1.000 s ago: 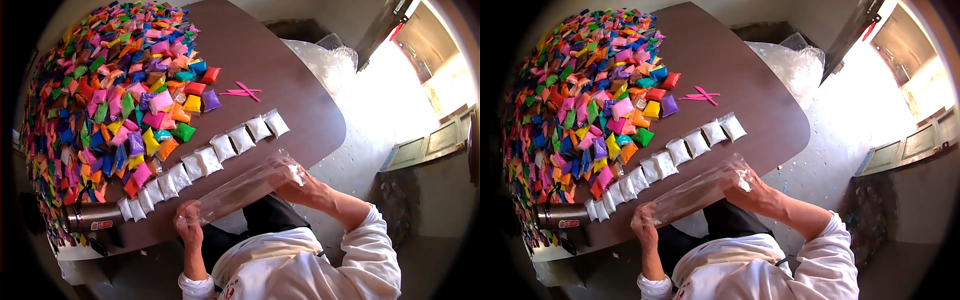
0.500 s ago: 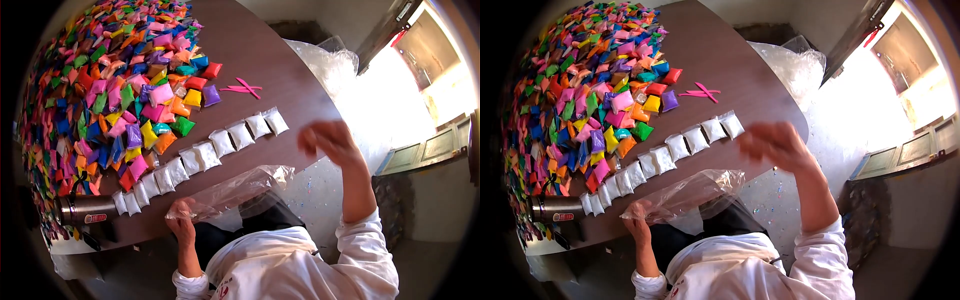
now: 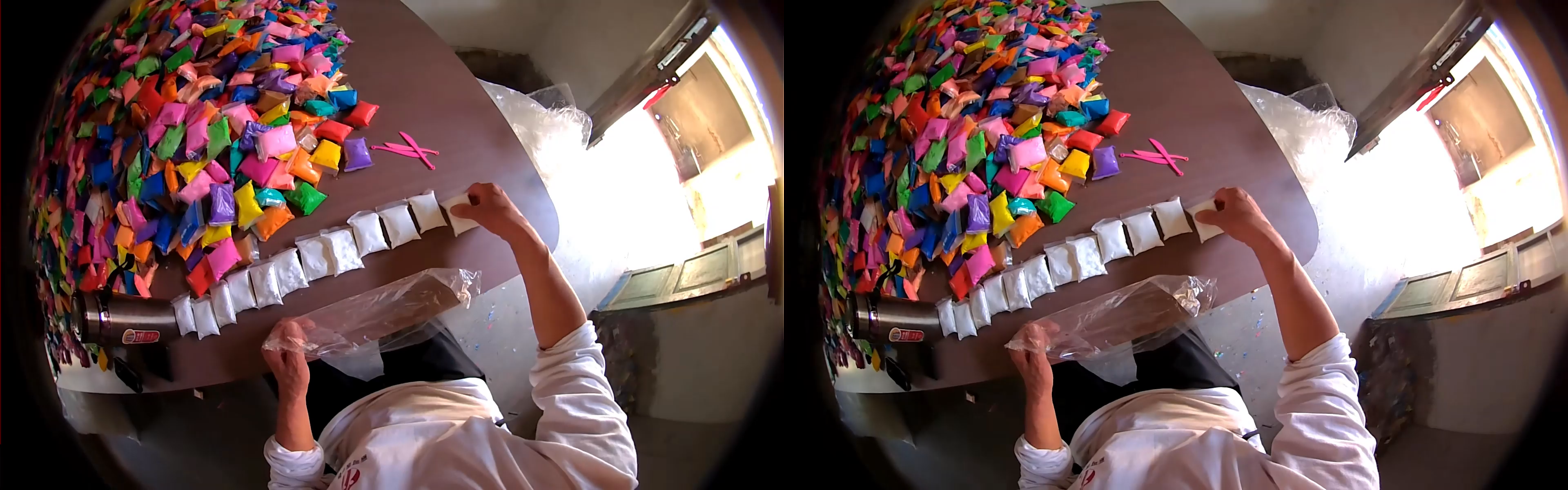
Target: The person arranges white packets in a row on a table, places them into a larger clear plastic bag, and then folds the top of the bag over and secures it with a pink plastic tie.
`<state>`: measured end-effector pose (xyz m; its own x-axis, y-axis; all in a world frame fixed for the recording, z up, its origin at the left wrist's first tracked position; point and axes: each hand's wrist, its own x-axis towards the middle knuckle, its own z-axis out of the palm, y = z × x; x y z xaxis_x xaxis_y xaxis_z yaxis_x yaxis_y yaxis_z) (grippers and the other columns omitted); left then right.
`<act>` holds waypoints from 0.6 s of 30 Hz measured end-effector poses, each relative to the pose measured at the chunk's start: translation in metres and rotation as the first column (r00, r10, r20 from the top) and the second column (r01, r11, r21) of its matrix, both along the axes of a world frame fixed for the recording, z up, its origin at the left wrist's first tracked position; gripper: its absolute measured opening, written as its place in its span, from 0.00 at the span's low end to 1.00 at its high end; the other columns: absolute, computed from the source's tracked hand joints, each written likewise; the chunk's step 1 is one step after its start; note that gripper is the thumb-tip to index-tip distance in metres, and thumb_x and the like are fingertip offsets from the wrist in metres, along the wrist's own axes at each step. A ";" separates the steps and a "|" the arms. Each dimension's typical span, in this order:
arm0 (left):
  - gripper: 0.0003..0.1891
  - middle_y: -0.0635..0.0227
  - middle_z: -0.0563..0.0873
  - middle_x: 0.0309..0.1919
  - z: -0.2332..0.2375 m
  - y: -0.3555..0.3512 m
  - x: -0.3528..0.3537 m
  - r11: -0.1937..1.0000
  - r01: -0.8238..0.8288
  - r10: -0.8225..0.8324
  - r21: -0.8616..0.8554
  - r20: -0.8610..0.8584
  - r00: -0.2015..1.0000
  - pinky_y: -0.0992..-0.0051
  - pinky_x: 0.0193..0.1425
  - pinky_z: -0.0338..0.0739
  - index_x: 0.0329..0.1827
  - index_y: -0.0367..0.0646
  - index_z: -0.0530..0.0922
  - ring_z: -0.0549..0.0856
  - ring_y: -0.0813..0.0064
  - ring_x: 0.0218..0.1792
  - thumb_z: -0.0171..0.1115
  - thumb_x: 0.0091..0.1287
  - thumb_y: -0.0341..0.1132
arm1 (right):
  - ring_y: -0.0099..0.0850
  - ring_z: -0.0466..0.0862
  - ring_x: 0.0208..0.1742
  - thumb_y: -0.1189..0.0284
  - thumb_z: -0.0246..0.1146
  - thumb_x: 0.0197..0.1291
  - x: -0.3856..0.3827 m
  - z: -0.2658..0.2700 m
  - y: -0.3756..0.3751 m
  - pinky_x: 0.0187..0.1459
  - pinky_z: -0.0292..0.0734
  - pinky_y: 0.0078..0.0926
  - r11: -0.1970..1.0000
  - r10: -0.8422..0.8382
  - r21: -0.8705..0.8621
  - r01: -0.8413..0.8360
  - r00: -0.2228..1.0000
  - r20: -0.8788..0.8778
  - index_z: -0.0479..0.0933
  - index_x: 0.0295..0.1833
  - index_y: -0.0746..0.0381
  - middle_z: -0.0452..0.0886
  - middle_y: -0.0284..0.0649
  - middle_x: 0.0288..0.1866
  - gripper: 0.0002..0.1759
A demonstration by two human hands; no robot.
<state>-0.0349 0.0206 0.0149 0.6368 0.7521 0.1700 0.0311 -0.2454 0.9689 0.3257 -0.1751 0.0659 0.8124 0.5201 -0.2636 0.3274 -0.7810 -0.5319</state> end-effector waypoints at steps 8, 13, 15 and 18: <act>0.21 0.68 0.81 0.25 0.000 -0.002 0.003 0.999 -0.036 0.036 -0.030 0.005 0.999 0.75 0.32 0.67 0.31 0.31 0.79 0.73 0.79 0.26 0.54 0.73 0.43 | 0.20 0.69 0.26 0.61 0.68 0.59 -0.008 0.017 0.006 0.30 0.67 0.20 0.874 0.036 0.453 0.178 0.905 -0.424 0.81 0.39 0.64 0.77 0.31 0.28 0.15; 0.19 0.66 0.82 0.27 0.001 -0.002 0.002 1.000 -0.007 0.007 -0.022 0.030 1.000 0.74 0.33 0.69 0.29 0.32 0.76 0.74 0.78 0.28 0.52 0.73 0.41 | 0.21 0.74 0.31 0.63 0.70 0.59 -0.013 -0.001 0.031 0.33 0.70 0.22 0.942 0.076 0.333 0.039 0.943 -0.323 0.79 0.45 0.66 0.79 0.34 0.34 0.18; 0.19 0.65 0.82 0.28 0.001 -0.002 0.002 0.999 -0.010 0.011 -0.037 0.026 1.000 0.74 0.33 0.70 0.29 0.32 0.76 0.75 0.78 0.28 0.51 0.73 0.40 | 0.24 0.77 0.34 0.63 0.70 0.58 -0.021 0.002 0.035 0.35 0.73 0.25 0.943 0.046 0.325 0.070 0.941 -0.336 0.79 0.46 0.68 0.79 0.35 0.34 0.19; 0.18 0.64 0.83 0.29 -0.001 -0.002 0.001 1.000 -0.002 0.002 -0.010 0.006 1.000 0.73 0.34 0.71 0.29 0.33 0.75 0.77 0.76 0.29 0.50 0.72 0.39 | 0.27 0.78 0.33 0.63 0.71 0.56 -0.027 -0.010 0.040 0.36 0.73 0.27 0.920 0.082 0.390 -0.029 0.989 -0.120 0.79 0.43 0.69 0.79 0.36 0.31 0.20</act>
<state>-0.0339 0.0187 0.0140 0.6341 0.7551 0.1662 0.0259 -0.2356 0.9715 0.2989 -0.1351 0.0563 0.7510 0.6463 -0.1351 0.2711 -0.4884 -0.8295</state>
